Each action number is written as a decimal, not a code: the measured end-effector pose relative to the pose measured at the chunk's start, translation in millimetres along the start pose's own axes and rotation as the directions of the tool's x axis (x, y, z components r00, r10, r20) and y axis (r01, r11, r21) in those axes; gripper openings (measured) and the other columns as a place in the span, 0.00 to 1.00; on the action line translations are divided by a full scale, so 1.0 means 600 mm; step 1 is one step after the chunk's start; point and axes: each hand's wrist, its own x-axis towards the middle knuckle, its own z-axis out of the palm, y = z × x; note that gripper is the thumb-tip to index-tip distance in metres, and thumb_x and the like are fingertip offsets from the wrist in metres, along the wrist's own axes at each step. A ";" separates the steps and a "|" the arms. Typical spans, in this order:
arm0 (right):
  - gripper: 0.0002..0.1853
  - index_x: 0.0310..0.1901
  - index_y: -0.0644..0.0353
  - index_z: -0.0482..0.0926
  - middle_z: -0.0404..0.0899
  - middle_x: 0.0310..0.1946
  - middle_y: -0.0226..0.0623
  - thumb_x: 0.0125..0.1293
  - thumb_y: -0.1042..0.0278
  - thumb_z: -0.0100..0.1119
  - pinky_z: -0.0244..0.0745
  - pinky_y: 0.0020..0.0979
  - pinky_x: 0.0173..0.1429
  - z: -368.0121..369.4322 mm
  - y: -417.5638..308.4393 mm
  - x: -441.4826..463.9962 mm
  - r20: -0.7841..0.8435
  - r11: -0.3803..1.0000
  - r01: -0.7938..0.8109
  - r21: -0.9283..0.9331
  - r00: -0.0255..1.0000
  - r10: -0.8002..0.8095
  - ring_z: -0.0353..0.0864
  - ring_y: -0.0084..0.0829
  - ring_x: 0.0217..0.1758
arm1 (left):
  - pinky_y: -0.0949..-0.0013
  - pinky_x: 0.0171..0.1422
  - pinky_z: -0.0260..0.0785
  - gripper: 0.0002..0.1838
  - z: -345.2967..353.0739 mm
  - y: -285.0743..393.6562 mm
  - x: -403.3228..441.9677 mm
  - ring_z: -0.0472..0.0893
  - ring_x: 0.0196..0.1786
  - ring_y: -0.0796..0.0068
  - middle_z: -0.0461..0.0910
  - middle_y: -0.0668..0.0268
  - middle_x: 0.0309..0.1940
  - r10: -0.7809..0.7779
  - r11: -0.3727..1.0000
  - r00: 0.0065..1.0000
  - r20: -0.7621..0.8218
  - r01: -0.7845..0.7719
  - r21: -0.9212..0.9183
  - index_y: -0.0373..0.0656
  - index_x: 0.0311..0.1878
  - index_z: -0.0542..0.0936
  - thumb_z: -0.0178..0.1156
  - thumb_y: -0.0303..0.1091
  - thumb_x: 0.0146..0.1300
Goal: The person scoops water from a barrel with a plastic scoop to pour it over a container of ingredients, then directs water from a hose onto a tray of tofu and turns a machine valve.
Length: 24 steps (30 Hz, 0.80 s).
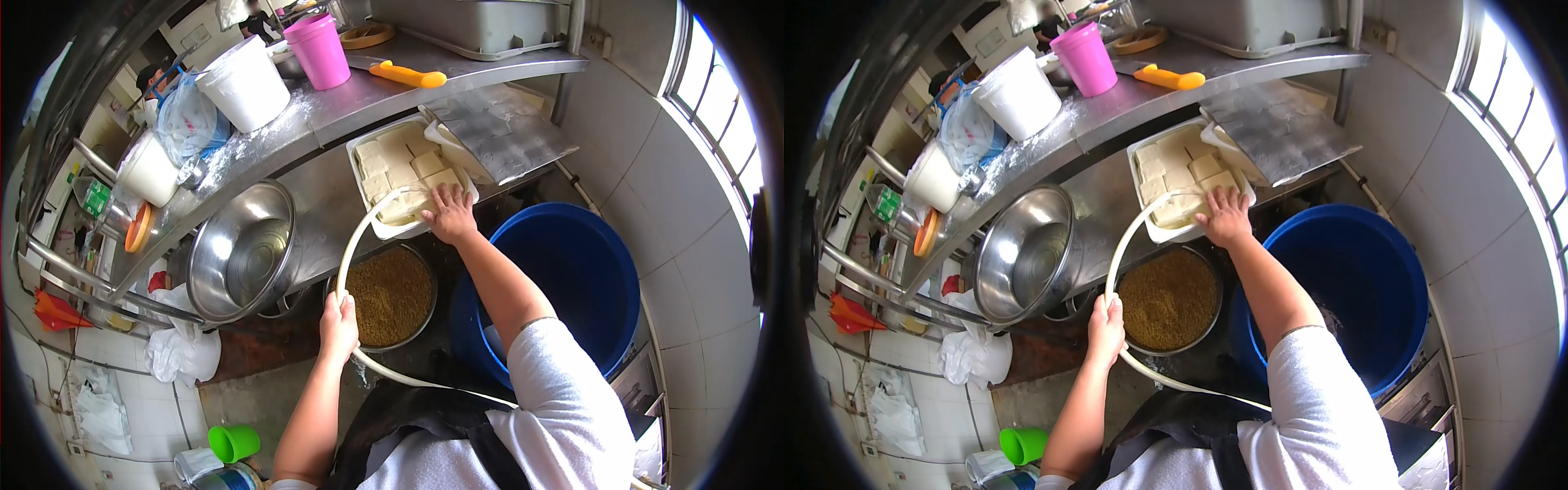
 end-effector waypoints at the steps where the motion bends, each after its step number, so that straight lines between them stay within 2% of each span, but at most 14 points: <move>1: 0.42 0.88 0.50 0.58 0.52 0.90 0.43 0.84 0.32 0.39 0.31 0.65 0.91 0.001 -0.001 0.000 0.002 1.000 -0.008 0.006 1.000 0.008 0.39 0.56 0.94 | 0.67 0.20 0.68 0.17 0.003 -0.005 0.012 0.73 0.21 0.78 0.74 0.68 0.28 0.005 1.000 1.000 0.012 -0.005 0.001 0.43 0.64 0.75 0.54 0.45 0.87; 2: 0.42 0.88 0.50 0.58 0.52 0.90 0.43 0.84 0.32 0.39 0.31 0.65 0.91 0.002 -0.001 0.000 0.002 1.000 -0.011 0.007 1.000 0.011 0.39 0.56 0.94 | 0.64 0.21 0.71 0.19 0.006 -0.010 0.021 0.78 0.20 0.73 0.79 0.63 0.30 0.009 1.000 1.000 0.026 -0.009 0.004 0.41 0.67 0.75 0.54 0.45 0.87; 3: 0.42 0.88 0.50 0.57 0.51 0.90 0.44 0.84 0.31 0.38 0.30 0.65 0.91 0.002 -0.001 -0.001 0.007 1.000 -0.011 0.012 1.000 0.011 0.38 0.55 0.94 | 0.64 0.21 0.71 0.19 0.010 0.003 0.022 0.78 0.21 0.72 0.80 0.62 0.31 0.014 1.000 1.000 0.028 -0.014 -0.008 0.40 0.67 0.74 0.54 0.45 0.87; 4: 0.42 0.88 0.50 0.57 0.50 0.90 0.44 0.84 0.31 0.37 0.29 0.64 0.92 0.001 0.000 -0.001 0.012 1.000 -0.013 0.016 1.000 0.013 0.36 0.54 0.94 | 0.64 0.21 0.71 0.19 0.017 0.015 0.023 0.78 0.21 0.72 0.80 0.62 0.31 0.015 1.000 0.999 0.033 -0.014 -0.005 0.40 0.67 0.74 0.54 0.45 0.87; 6: 0.42 0.88 0.50 0.57 0.49 0.90 0.44 0.84 0.31 0.37 0.29 0.64 0.92 -0.003 -0.001 0.000 0.032 1.000 -0.020 0.017 0.999 0.020 0.36 0.54 0.94 | 0.66 0.25 0.69 0.18 0.029 0.035 0.023 0.72 0.23 0.79 0.73 0.70 0.30 0.001 1.000 1.000 0.013 -0.002 0.026 0.41 0.65 0.76 0.54 0.45 0.87; 7: 0.42 0.89 0.50 0.56 0.48 0.91 0.44 0.84 0.31 0.36 0.28 0.64 0.92 -0.006 -0.002 -0.001 0.052 1.000 -0.021 0.017 0.998 0.020 0.35 0.54 0.94 | 0.65 0.21 0.71 0.18 0.032 0.025 0.034 0.77 0.20 0.72 0.79 0.61 0.31 0.053 0.996 0.998 0.032 -0.055 0.068 0.40 0.66 0.74 0.53 0.44 0.87; 11: 0.42 0.89 0.50 0.56 0.48 0.91 0.44 0.84 0.31 0.36 0.28 0.64 0.92 -0.012 -0.002 -0.001 0.072 0.999 -0.030 0.026 0.997 0.028 0.35 0.54 0.94 | 0.64 0.20 0.71 0.18 0.041 0.031 0.043 0.77 0.20 0.72 0.78 0.62 0.30 0.084 0.990 0.995 0.046 -0.089 0.109 0.39 0.64 0.74 0.52 0.45 0.87; 14: 0.42 0.88 0.51 0.57 0.48 0.90 0.45 0.84 0.31 0.36 0.28 0.65 0.91 -0.007 0.000 0.000 0.056 0.999 -0.027 0.037 0.998 0.025 0.36 0.54 0.94 | 0.63 0.20 0.70 0.18 0.042 0.018 0.051 0.76 0.20 0.72 0.78 0.62 0.29 0.021 0.996 0.999 0.049 -0.025 0.083 0.39 0.63 0.74 0.52 0.44 0.88; 18: 0.42 0.88 0.51 0.58 0.49 0.90 0.45 0.84 0.31 0.37 0.29 0.65 0.91 -0.005 0.000 -0.002 0.024 0.998 -0.022 0.053 1.000 0.020 0.37 0.54 0.94 | 0.61 0.28 0.73 0.16 0.043 -0.029 0.069 0.78 0.24 0.70 0.78 0.63 0.30 0.018 0.994 1.000 -0.014 -0.016 0.104 0.38 0.59 0.76 0.52 0.43 0.88; 20: 0.42 0.88 0.51 0.58 0.49 0.90 0.45 0.84 0.31 0.38 0.29 0.65 0.91 -0.003 0.001 -0.001 0.022 0.999 -0.020 0.051 1.000 0.019 0.37 0.54 0.94 | 0.60 0.30 0.73 0.16 0.042 -0.053 0.079 0.79 0.25 0.69 0.79 0.62 0.31 0.096 0.990 0.995 0.001 -0.095 0.105 0.38 0.58 0.76 0.52 0.43 0.88; 24: 0.42 0.87 0.51 0.59 0.51 0.90 0.45 0.84 0.31 0.38 0.30 0.65 0.91 -0.001 0.000 -0.001 0.003 0.999 -0.015 0.049 1.000 0.015 0.39 0.55 0.94 | 0.60 0.33 0.75 0.16 0.039 -0.006 0.059 0.80 0.28 0.69 0.79 0.62 0.33 0.055 0.993 0.998 0.027 -0.057 0.103 0.38 0.59 0.76 0.53 0.44 0.88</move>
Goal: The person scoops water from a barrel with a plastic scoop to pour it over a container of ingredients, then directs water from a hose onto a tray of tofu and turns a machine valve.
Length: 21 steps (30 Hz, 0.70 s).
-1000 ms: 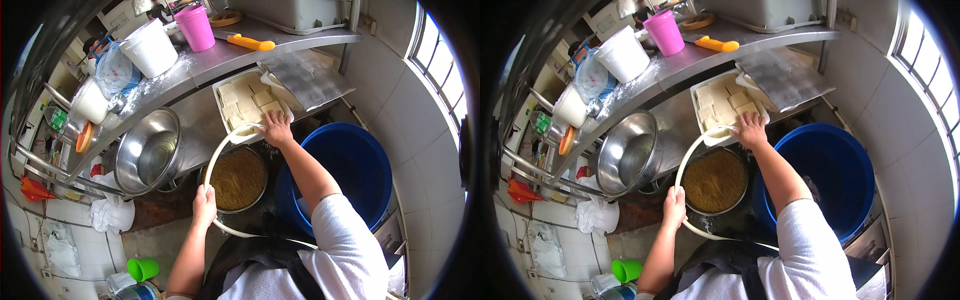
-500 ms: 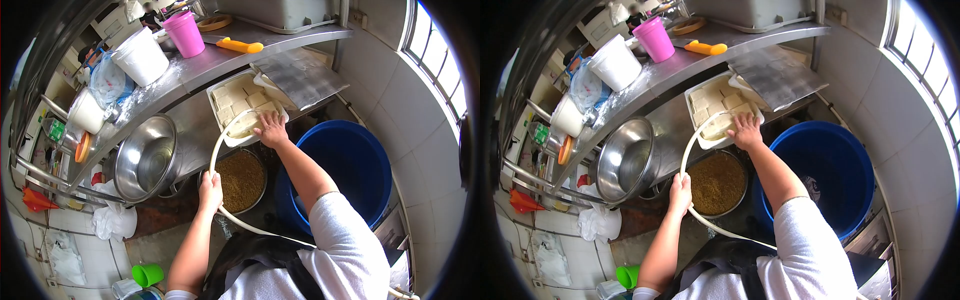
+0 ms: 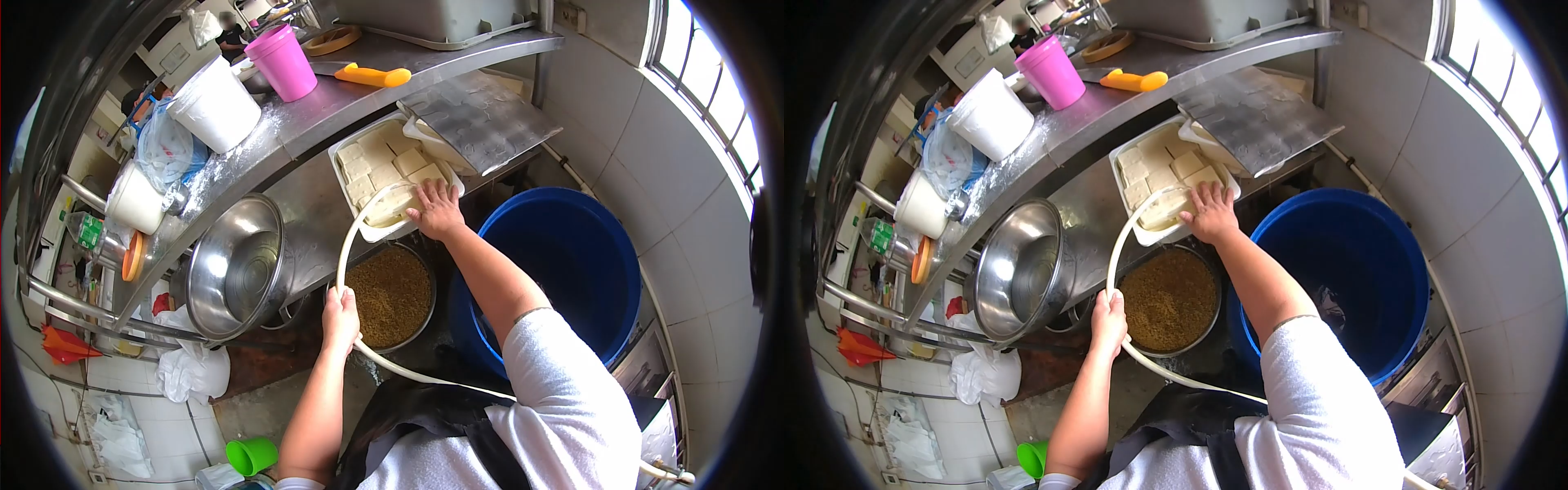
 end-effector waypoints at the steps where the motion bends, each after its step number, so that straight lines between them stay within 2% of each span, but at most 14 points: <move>1: 0.42 0.87 0.51 0.59 0.51 0.89 0.45 0.84 0.31 0.38 0.31 0.65 0.91 0.000 0.000 0.000 -0.005 1.000 0.001 -0.001 1.000 -0.001 0.39 0.55 0.94 | 0.60 0.32 0.75 0.16 -0.001 0.008 -0.002 0.80 0.28 0.69 0.79 0.61 0.33 -0.050 0.999 0.998 0.024 0.050 -0.012 0.38 0.59 0.76 0.53 0.44 0.88; 3: 0.42 0.87 0.51 0.59 0.52 0.89 0.45 0.84 0.31 0.38 0.31 0.65 0.91 0.000 0.000 0.000 -0.008 1.000 0.003 -0.003 1.000 -0.003 0.39 0.55 0.94 | 0.61 0.32 0.75 0.17 0.001 0.011 -0.003 0.80 0.29 0.69 0.79 0.61 0.34 -0.099 0.995 0.994 0.049 0.100 -0.023 0.38 0.59 0.76 0.53 0.44 0.87; 5: 0.42 0.87 0.52 0.59 0.52 0.89 0.45 0.84 0.32 0.38 0.31 0.65 0.91 0.000 0.000 0.000 -0.009 1.000 0.005 -0.006 1.000 -0.005 0.39 0.55 0.94 | 0.71 0.27 0.64 0.14 0.006 0.003 0.000 0.68 0.24 0.83 0.69 0.75 0.27 -0.083 0.989 0.996 0.045 0.088 -0.119 0.42 0.59 0.75 0.53 0.44 0.88; 6: 0.42 0.87 0.52 0.59 0.52 0.89 0.45 0.83 0.31 0.39 0.31 0.65 0.91 -0.001 0.000 0.000 -0.007 1.000 0.003 -0.004 1.000 -0.003 0.39 0.55 0.94 | 0.71 0.27 0.64 0.14 0.009 -0.014 0.010 0.68 0.24 0.83 0.69 0.75 0.27 -0.083 0.989 0.996 0.045 0.088 -0.120 0.42 0.59 0.75 0.53 0.44 0.88; 8: 0.43 0.87 0.53 0.59 0.52 0.89 0.46 0.83 0.31 0.39 0.31 0.65 0.91 0.000 -0.001 0.002 -0.004 1.000 -0.002 -0.004 1.000 0.002 0.39 0.55 0.94 | 0.73 0.22 0.61 0.12 0.016 -0.053 0.036 0.65 0.20 0.84 0.66 0.76 0.25 -0.034 0.958 0.997 0.068 0.052 -0.283 0.46 0.56 0.72 0.53 0.45 0.88; 9: 0.43 0.87 0.54 0.60 0.54 0.88 0.47 0.83 0.32 0.42 0.34 0.67 0.90 0.001 0.000 0.002 -0.024 1.000 0.004 -0.002 1.000 -0.004 0.41 0.56 0.93 | 0.73 0.22 0.61 0.12 0.017 -0.044 0.034 0.65 0.20 0.84 0.66 0.76 0.25 -0.037 0.957 0.997 0.074 0.057 -0.284 0.46 0.56 0.72 0.53 0.45 0.88; 11: 0.42 0.86 0.55 0.60 0.55 0.87 0.48 0.82 0.33 0.46 0.37 0.68 0.90 -0.004 -0.001 -0.005 -0.040 1.000 0.005 -0.006 0.999 -0.005 0.43 0.57 0.92 | 0.74 0.18 0.60 0.12 0.012 -0.001 0.027 0.63 0.17 0.85 0.63 0.77 0.23 -0.137 0.880 0.982 0.129 0.180 -0.440 0.49 0.53 0.70 0.53 0.47 0.88; 13: 0.40 0.83 0.60 0.64 0.60 0.84 0.53 0.81 0.41 0.56 0.54 0.63 0.87 -0.033 -0.011 -0.026 -0.073 0.994 0.020 0.104 0.997 -0.012 0.56 0.60 0.88 | 0.73 0.17 0.60 0.12 0.011 0.009 0.038 0.63 0.16 0.84 0.63 0.76 0.22 -0.145 0.861 0.979 0.141 0.195 -0.470 0.49 0.53 0.70 0.53 0.47 0.88; 15: 0.35 0.76 0.65 0.72 0.70 0.77 0.58 0.78 0.49 0.63 0.73 0.54 0.78 -0.062 -0.024 -0.089 -0.124 0.915 0.080 0.395 0.992 -0.033 0.74 0.60 0.77 | 0.72 0.16 0.60 0.13 0.012 0.009 0.049 0.62 0.16 0.83 0.63 0.76 0.21 -0.165 0.832 0.974 0.155 0.222 -0.508 0.50 0.52 0.69 0.54 0.48 0.88; 16: 0.29 0.68 0.68 0.77 0.78 0.68 0.60 0.76 0.53 0.67 0.80 0.48 0.70 -0.067 -0.024 -0.124 -0.128 0.868 0.177 0.463 0.983 -0.131 0.82 0.59 0.67 | 0.71 0.16 0.61 0.13 0.012 0.010 0.056 0.63 0.16 0.83 0.63 0.76 0.21 -0.174 0.821 0.970 0.168 0.237 -0.520 0.50 0.52 0.69 0.54 0.48 0.87; 17: 0.26 0.63 0.69 0.80 0.82 0.62 0.59 0.75 0.55 0.69 0.83 0.49 0.66 -0.085 -0.037 -0.173 -0.085 0.800 0.189 0.570 0.982 -0.171 0.85 0.58 0.63 | 0.71 0.16 0.61 0.13 0.012 0.009 0.065 0.63 0.16 0.82 0.64 0.76 0.21 -0.179 0.809 0.967 0.179 0.248 -0.533 0.51 0.51 0.69 0.54 0.49 0.87; 18: 0.26 0.64 0.70 0.80 0.84 0.59 0.58 0.75 0.57 0.70 0.84 0.47 0.64 -0.117 -0.059 -0.225 0.086 0.777 0.079 0.624 0.982 -0.170 0.87 0.56 0.61 | 0.71 0.16 0.61 0.13 0.015 0.005 0.074 0.63 0.16 0.82 0.64 0.76 0.21 -0.179 0.798 0.967 0.183 0.252 -0.548 0.51 0.51 0.69 0.54 0.49 0.87; 19: 0.28 0.66 0.69 0.80 0.85 0.57 0.58 0.77 0.54 0.69 0.86 0.45 0.62 -0.136 -0.077 -0.276 0.240 0.749 -0.026 0.662 0.954 -0.179 0.90 0.51 0.57 | 0.70 0.16 0.61 0.13 0.020 -0.001 0.084 0.63 0.16 0.82 0.64 0.76 0.21 -0.193 0.785 0.962 0.191 0.268 -0.558 0.51 0.50 0.69 0.54 0.49 0.87; 21: 0.34 0.72 0.69 0.77 0.85 0.62 0.58 0.79 0.46 0.66 0.85 0.42 0.65 -0.160 -0.097 -0.352 0.458 0.721 -0.165 0.673 0.858 -0.231 0.91 0.47 0.59 | 0.69 0.16 0.62 0.12 0.025 -0.006 0.101 0.64 0.16 0.81 0.64 0.76 0.21 -0.207 0.772 0.955 0.212 0.292 -0.565 0.52 0.49 0.69 0.54 0.49 0.87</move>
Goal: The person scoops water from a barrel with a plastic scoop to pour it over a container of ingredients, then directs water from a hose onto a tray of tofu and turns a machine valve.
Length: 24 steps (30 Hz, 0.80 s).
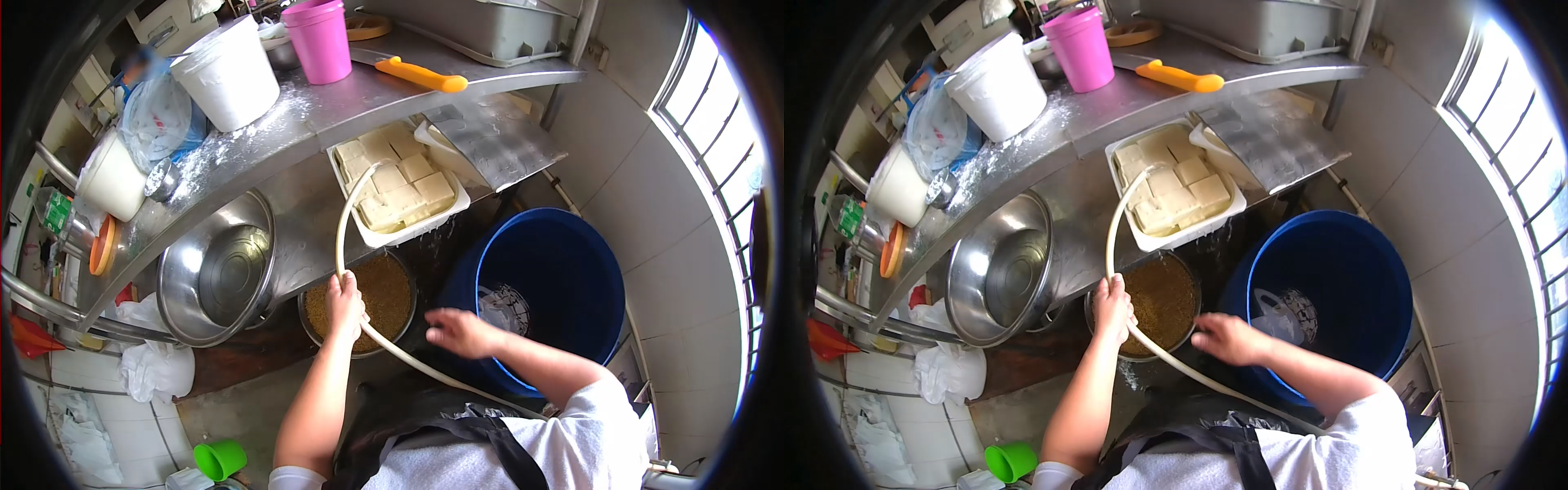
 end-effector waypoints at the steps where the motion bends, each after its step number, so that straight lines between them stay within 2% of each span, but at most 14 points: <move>1: 0.36 0.73 0.68 0.75 0.85 0.63 0.58 0.80 0.44 0.65 0.84 0.42 0.68 0.014 -0.013 -0.021 0.072 0.996 -0.084 -0.003 0.994 0.084 0.90 0.48 0.61 | 0.69 0.16 0.62 0.12 0.001 0.001 0.006 0.64 0.16 0.81 0.64 0.76 0.21 0.000 1.000 1.000 0.007 0.000 -0.011 0.52 0.49 0.69 0.54 0.49 0.87; 3: 0.33 0.74 0.67 0.75 0.86 0.62 0.57 0.82 0.46 0.62 0.82 0.43 0.71 0.053 -0.025 -0.043 0.089 0.991 -0.113 -0.078 0.989 0.120 0.89 0.52 0.64 | 0.69 0.16 0.63 0.12 0.002 0.003 0.015 0.65 0.16 0.81 0.64 0.76 0.21 -0.034 0.998 0.999 0.023 0.035 -0.055 0.53 0.50 0.69 0.54 0.49 0.87; 5: 0.31 0.73 0.66 0.75 0.88 0.58 0.56 0.81 0.50 0.61 0.82 0.44 0.69 0.083 -0.062 -0.046 0.121 0.977 -0.210 -0.026 0.970 0.211 0.89 0.52 0.63 | 0.68 0.16 0.64 0.12 -0.004 -0.008 0.031 0.66 0.16 0.81 0.65 0.75 0.22 -0.027 0.997 0.999 0.029 0.030 -0.074 0.53 0.51 0.70 0.54 0.49 0.87; 6: 0.26 0.67 0.66 0.78 0.89 0.52 0.57 0.81 0.52 0.60 0.83 0.48 0.64 0.106 -0.067 -0.043 0.057 0.979 -0.196 -0.053 0.978 0.198 0.89 0.56 0.59 | 0.68 0.17 0.65 0.12 -0.004 -0.006 0.030 0.66 0.16 0.81 0.65 0.75 0.22 -0.042 0.995 0.998 0.041 0.046 -0.091 0.52 0.51 0.70 0.53 0.49 0.87; 9: 0.22 0.62 0.65 0.79 0.89 0.49 0.59 0.81 0.53 0.59 0.83 0.52 0.62 0.161 -0.069 -0.022 -0.006 0.962 -0.220 -0.161 0.975 0.222 0.89 0.61 0.55 | 0.68 0.18 0.68 0.11 -0.029 -0.010 0.039 0.67 0.17 0.81 0.66 0.74 0.24 -0.050 0.993 0.994 0.093 0.059 -0.098 0.52 0.53 0.70 0.52 0.48 0.88; 11: 0.17 0.57 0.62 0.80 0.89 0.46 0.58 0.81 0.55 0.58 0.85 0.55 0.57 0.195 -0.081 -0.026 -0.081 0.970 -0.181 -0.163 0.982 0.170 0.89 0.62 0.51 | 0.67 0.18 0.69 0.12 -0.051 -0.010 0.043 0.68 0.17 0.79 0.67 0.74 0.23 -0.047 0.994 0.992 0.117 0.057 -0.089 0.51 0.54 0.70 0.51 0.48 0.88; 12: 0.16 0.56 0.61 0.80 0.89 0.44 0.57 0.81 0.55 0.58 0.85 0.55 0.56 0.212 -0.085 -0.026 -0.164 0.952 -0.169 -0.255 0.978 0.130 0.89 0.61 0.49 | 0.67 0.23 0.74 0.16 -0.070 -0.012 0.048 0.73 0.20 0.77 0.71 0.71 0.27 -0.058 0.996 0.986 0.156 0.067 -0.053 0.49 0.63 0.70 0.53 0.50 0.88; 13: 0.15 0.56 0.59 0.80 0.89 0.43 0.55 0.80 0.56 0.58 0.86 0.55 0.54 0.228 -0.087 -0.026 -0.240 0.924 -0.165 -0.346 0.967 0.083 0.90 0.60 0.48 | 0.67 0.23 0.74 0.16 -0.086 -0.017 0.051 0.73 0.20 0.77 0.71 0.71 0.27 -0.056 0.996 0.985 0.163 0.066 -0.055 0.49 0.63 0.70 0.53 0.50 0.88; 15: 0.14 0.55 0.59 0.80 0.89 0.42 0.54 0.80 0.56 0.58 0.86 0.55 0.52 0.254 -0.089 -0.025 -0.304 0.908 -0.166 -0.385 0.952 0.045 0.90 0.59 0.46 | 0.68 0.34 0.80 0.27 -0.118 -0.032 0.052 0.81 0.31 0.77 0.78 0.66 0.37 0.064 0.994 0.990 0.127 -0.075 0.085 0.46 0.76 0.66 0.56 0.51 0.86; 16: 0.13 0.54 0.58 0.79 0.89 0.40 0.53 0.80 0.57 0.59 0.87 0.55 0.49 0.265 -0.088 -0.022 -0.361 0.893 -0.164 -0.420 0.932 0.001 0.90 0.58 0.45 | 0.69 0.45 0.81 0.36 -0.147 -0.038 0.047 0.85 0.44 0.76 0.81 0.61 0.49 0.116 0.965 0.978 0.175 -0.153 0.211 0.42 0.83 0.62 0.59 0.52 0.84; 17: 0.13 0.54 0.58 0.79 0.89 0.40 0.53 0.80 0.57 0.59 0.87 0.55 0.49 0.273 -0.086 -0.015 -0.363 0.889 -0.167 -0.426 0.932 0.002 0.90 0.58 0.45 | 0.69 0.45 0.81 0.36 -0.174 -0.050 0.037 0.85 0.44 0.76 0.81 0.61 0.49 0.117 0.967 0.977 0.178 -0.153 0.205 0.42 0.83 0.62 0.59 0.52 0.84; 19: 0.13 0.54 0.57 0.79 0.88 0.40 0.52 0.80 0.57 0.59 0.87 0.55 0.46 0.286 -0.080 0.000 -0.401 0.855 -0.193 -0.482 0.916 -0.020 0.91 0.57 0.42 | 0.70 0.49 0.80 0.35 -0.227 -0.051 -0.017 0.85 0.49 0.76 0.82 0.61 0.55 0.139 0.946 0.934 0.329 -0.223 0.234 0.40 0.82 0.66 0.61 0.52 0.84; 21: 0.12 0.52 0.56 0.79 0.88 0.40 0.50 0.79 0.58 0.59 0.86 0.56 0.45 0.296 -0.090 0.013 -0.430 0.827 -0.241 -0.508 0.903 -0.001 0.90 0.58 0.41 | 0.69 0.49 0.81 0.27 -0.275 -0.048 -0.083 0.85 0.47 0.75 0.84 0.62 0.58 0.036 0.967 0.929 0.368 -0.125 0.223 0.39 0.76 0.73 0.59 0.47 0.85; 24: 0.12 0.53 0.56 0.80 0.88 0.41 0.51 0.78 0.59 0.60 0.86 0.56 0.47 0.311 -0.093 0.030 -0.493 0.835 -0.251 -0.490 0.869 -0.028 0.90 0.58 0.42 | 0.70 0.49 0.81 0.24 -0.350 -0.058 -0.162 0.87 0.46 0.75 0.85 0.59 0.55 0.054 0.962 0.867 0.495 -0.179 0.207 0.36 0.70 0.78 0.58 0.47 0.86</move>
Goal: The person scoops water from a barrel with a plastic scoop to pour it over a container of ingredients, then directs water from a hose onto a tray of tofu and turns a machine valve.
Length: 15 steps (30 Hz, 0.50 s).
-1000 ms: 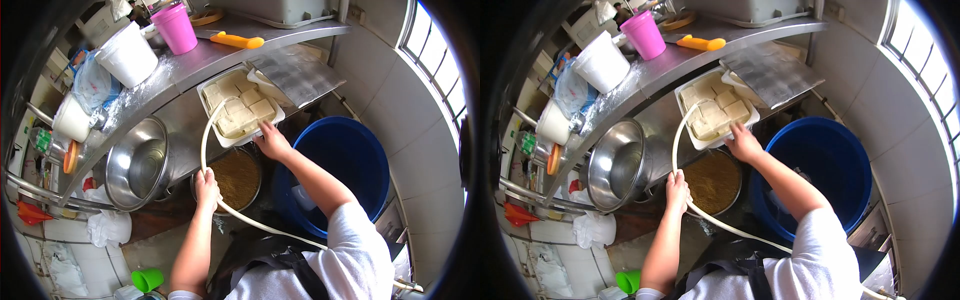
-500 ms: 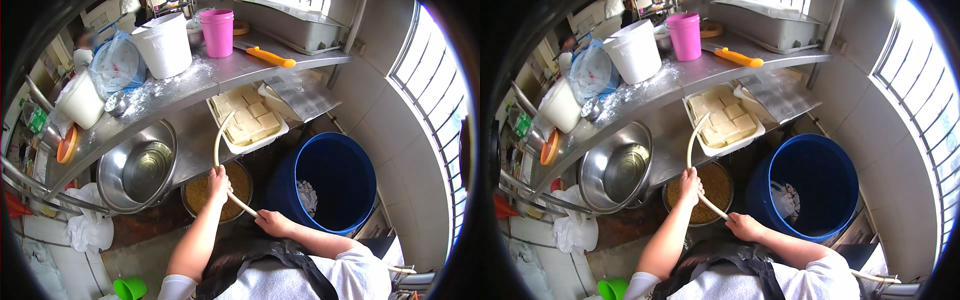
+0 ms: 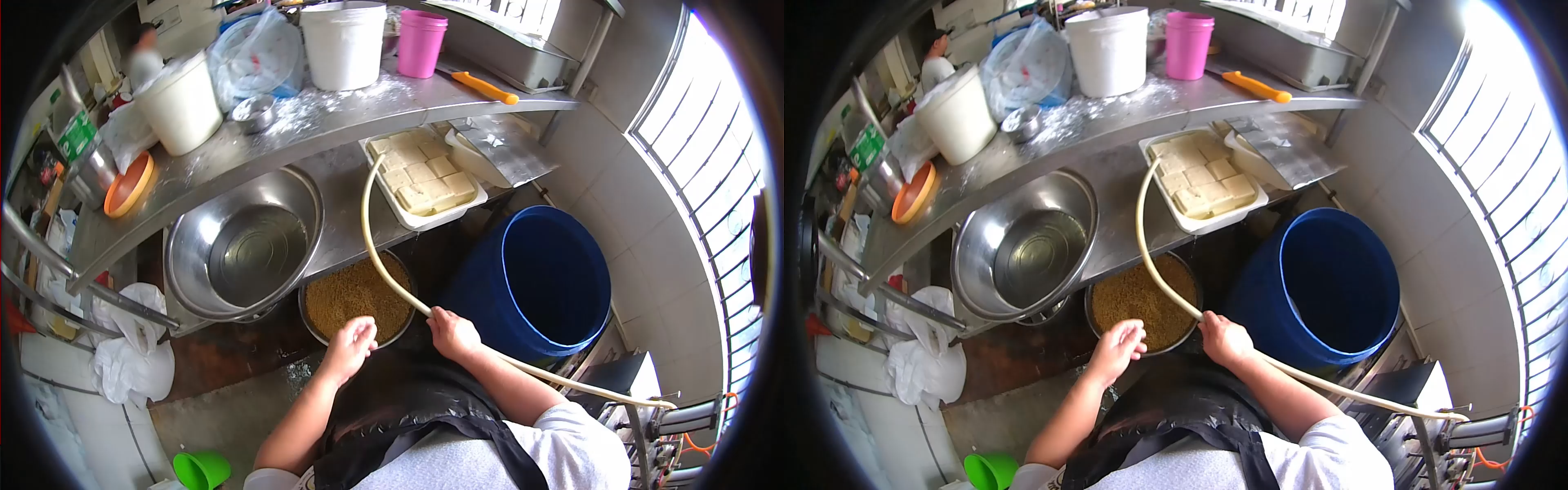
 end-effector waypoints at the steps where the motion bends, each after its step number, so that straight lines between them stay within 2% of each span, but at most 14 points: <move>1: 0.12 0.53 0.56 0.81 0.88 0.40 0.52 0.79 0.58 0.60 0.86 0.56 0.48 0.003 -0.004 0.003 -0.014 1.000 -0.002 -0.014 1.000 0.002 0.90 0.58 0.43 | 0.70 0.49 0.81 0.24 -0.004 0.005 -0.035 0.87 0.45 0.75 0.86 0.59 0.53 0.028 1.000 0.999 0.031 -0.029 0.009 0.35 0.67 0.80 0.58 0.48 0.86; 3: 0.15 0.56 0.58 0.82 0.89 0.44 0.52 0.80 0.56 0.60 0.86 0.54 0.53 0.002 -0.015 0.003 -0.013 0.996 -0.072 -0.050 0.997 0.072 0.90 0.58 0.48 | 0.70 0.49 0.82 0.24 -0.006 0.001 -0.090 0.87 0.44 0.75 0.88 0.60 0.47 0.121 0.990 0.991 0.056 -0.124 0.065 0.33 0.64 0.81 0.58 0.48 0.86; 4: 0.14 0.55 0.56 0.81 0.89 0.44 0.53 0.81 0.55 0.58 0.86 0.56 0.51 0.020 0.001 0.004 -0.067 0.997 -0.052 -0.062 0.997 0.047 0.90 0.58 0.46 | 0.70 0.48 0.82 0.23 -0.005 -0.002 -0.112 0.87 0.42 0.75 0.88 0.60 0.46 0.143 0.986 0.989 0.048 -0.147 0.082 0.33 0.63 0.82 0.58 0.47 0.86; 5: 0.14 0.55 0.56 0.81 0.89 0.44 0.53 0.81 0.55 0.58 0.86 0.56 0.51 0.027 0.005 0.003 -0.052 0.996 -0.031 -0.079 0.998 0.027 0.90 0.58 0.46 | 0.69 0.47 0.82 0.22 -0.003 -0.004 -0.133 0.87 0.40 0.76 0.88 0.61 0.45 0.166 0.981 0.985 0.038 -0.169 0.098 0.33 0.63 0.82 0.58 0.46 0.86; 6: 0.15 0.56 0.56 0.81 0.89 0.45 0.53 0.81 0.55 0.57 0.85 0.56 0.53 0.028 0.006 0.005 -0.034 0.994 -0.070 -0.083 0.997 0.068 0.90 0.58 0.48 | 0.69 0.47 0.82 0.22 -0.001 -0.004 -0.150 0.87 0.40 0.76 0.88 0.61 0.45 0.172 0.982 0.985 0.014 -0.172 0.077 0.33 0.63 0.82 0.58 0.46 0.86; 8: 0.16 0.56 0.56 0.82 0.89 0.46 0.54 0.82 0.53 0.56 0.84 0.55 0.57 0.014 -0.009 0.010 0.014 0.988 -0.135 -0.071 0.991 0.136 0.89 0.59 0.51 | 0.69 0.43 0.82 0.19 0.003 -0.005 -0.176 0.86 0.36 0.77 0.88 0.63 0.39 0.183 0.973 0.982 -0.040 -0.176 0.149 0.35 0.60 0.83 0.60 0.44 0.85; 9: 0.16 0.56 0.56 0.82 0.89 0.46 0.54 0.82 0.53 0.56 0.84 0.55 0.57 0.013 -0.015 0.013 0.024 0.990 -0.106 -0.089 0.994 0.109 0.89 0.59 0.51 | 0.69 0.43 0.82 0.19 0.005 -0.010 -0.182 0.86 0.36 0.77 0.88 0.63 0.39 0.191 0.975 0.979 -0.068 -0.181 0.130 0.35 0.60 0.83 0.60 0.44 0.85; 11: 0.16 0.56 0.56 0.81 0.89 0.45 0.55 0.82 0.53 0.55 0.83 0.56 0.56 0.013 -0.016 0.013 0.037 0.978 -0.191 -0.089 0.980 0.195 0.89 0.60 0.51 | 0.64 0.42 0.80 0.16 0.010 -0.015 -0.191 0.87 0.33 0.68 0.88 0.55 0.32 0.254 0.955 0.953 -0.168 -0.220 0.197 0.35 0.54 0.86 0.63 0.42 0.83; 13: 0.16 0.56 0.57 0.81 0.89 0.44 0.55 0.82 0.53 0.55 0.83 0.57 0.56 0.015 -0.009 0.012 0.042 0.983 -0.155 -0.097 0.986 0.160 0.89 0.61 0.50 | 0.61 0.42 0.79 0.16 0.015 -0.009 -0.202 0.87 0.32 0.64 0.87 0.53 0.32 0.252 0.959 0.943 -0.216 -0.212 0.190 0.36 0.52 0.86 0.63 0.41 0.82; 15: 0.16 0.58 0.57 0.83 0.89 0.44 0.56 0.81 0.55 0.58 0.84 0.56 0.54 0.018 -0.008 0.011 -0.002 0.984 -0.142 -0.107 0.990 0.143 0.89 0.61 0.49 | 0.60 0.41 0.79 0.15 0.016 -0.013 -0.210 0.86 0.32 0.61 0.87 0.52 0.32 0.339 0.922 0.911 -0.234 -0.271 0.278 0.36 0.52 0.86 0.63 0.41 0.82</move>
